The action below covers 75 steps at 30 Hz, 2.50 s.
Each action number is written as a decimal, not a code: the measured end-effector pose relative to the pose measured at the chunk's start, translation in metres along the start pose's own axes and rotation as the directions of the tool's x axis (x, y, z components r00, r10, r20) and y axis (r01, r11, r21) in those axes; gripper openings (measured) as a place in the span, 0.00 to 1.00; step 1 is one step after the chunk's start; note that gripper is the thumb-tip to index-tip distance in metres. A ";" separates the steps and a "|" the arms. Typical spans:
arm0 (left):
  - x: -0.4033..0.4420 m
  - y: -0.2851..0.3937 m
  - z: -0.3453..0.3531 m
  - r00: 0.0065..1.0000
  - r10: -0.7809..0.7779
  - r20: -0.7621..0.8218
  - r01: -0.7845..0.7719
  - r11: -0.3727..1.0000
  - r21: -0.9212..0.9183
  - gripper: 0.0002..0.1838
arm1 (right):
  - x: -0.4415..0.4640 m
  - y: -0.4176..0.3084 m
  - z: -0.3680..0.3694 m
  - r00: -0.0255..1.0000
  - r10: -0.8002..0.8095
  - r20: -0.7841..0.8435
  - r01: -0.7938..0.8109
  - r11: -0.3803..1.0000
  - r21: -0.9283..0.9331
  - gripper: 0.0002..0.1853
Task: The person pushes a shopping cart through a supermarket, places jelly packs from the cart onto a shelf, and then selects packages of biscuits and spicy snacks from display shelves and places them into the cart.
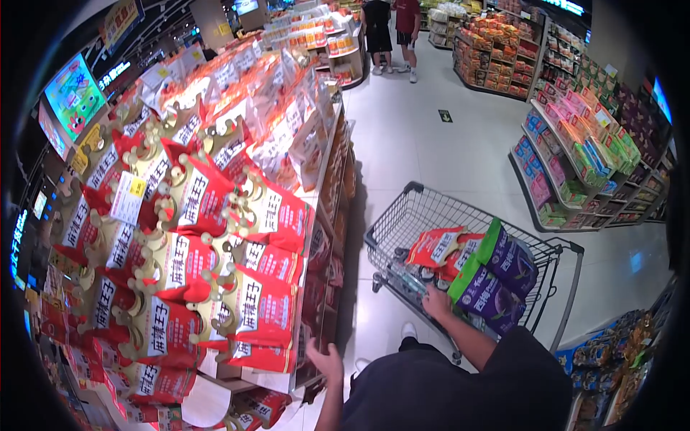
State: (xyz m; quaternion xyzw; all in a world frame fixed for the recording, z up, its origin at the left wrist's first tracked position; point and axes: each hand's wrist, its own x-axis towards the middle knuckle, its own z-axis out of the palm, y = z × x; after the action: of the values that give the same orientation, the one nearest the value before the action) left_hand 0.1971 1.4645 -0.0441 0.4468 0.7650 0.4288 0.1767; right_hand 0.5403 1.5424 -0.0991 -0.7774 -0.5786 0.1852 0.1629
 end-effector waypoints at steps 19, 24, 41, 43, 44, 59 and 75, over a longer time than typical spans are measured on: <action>0.044 0.060 0.178 0.252 0.113 0.961 -0.810 0.568 0.146 0.33 | 0.054 0.075 0.012 0.837 0.546 -0.026 -0.487 0.766 0.419 0.33; 0.024 0.039 0.161 0.286 0.130 0.949 -0.801 0.577 0.163 0.31 | 0.057 0.141 0.093 0.601 0.598 0.529 -0.796 0.508 0.329 0.24; -0.012 0.005 0.099 0.099 -0.036 0.994 -0.789 0.606 0.101 0.31 | 0.020 0.150 0.130 0.784 0.476 0.399 -0.615 0.685 0.391 0.35; -0.016 0.012 0.086 0.090 -0.029 0.996 -0.778 0.622 0.088 0.31 | 0.010 0.136 0.128 0.831 0.487 0.268 -0.549 0.794 0.262 0.28; -0.015 0.024 0.076 0.084 -0.043 0.996 -0.768 0.634 0.093 0.31 | 0.008 0.143 0.144 0.857 0.444 0.263 -0.492 0.856 0.157 0.23; 0.008 -0.003 0.016 0.644 0.382 0.663 -0.263 0.924 -0.277 0.46 | -0.076 -0.121 -0.154 0.832 -0.351 0.429 0.440 0.889 -0.125 0.12; 0.012 0.021 -0.084 0.874 0.266 0.406 -0.070 0.897 -0.436 0.18 | -0.099 -0.214 -0.135 0.827 -0.410 -0.385 0.562 0.610 0.558 0.09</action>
State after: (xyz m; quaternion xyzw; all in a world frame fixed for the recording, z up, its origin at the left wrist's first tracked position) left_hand 0.1470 1.4376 0.0218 0.5541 0.5524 0.4759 0.4016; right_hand 0.3993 1.5016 0.1297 -0.4982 -0.6455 0.2359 0.5286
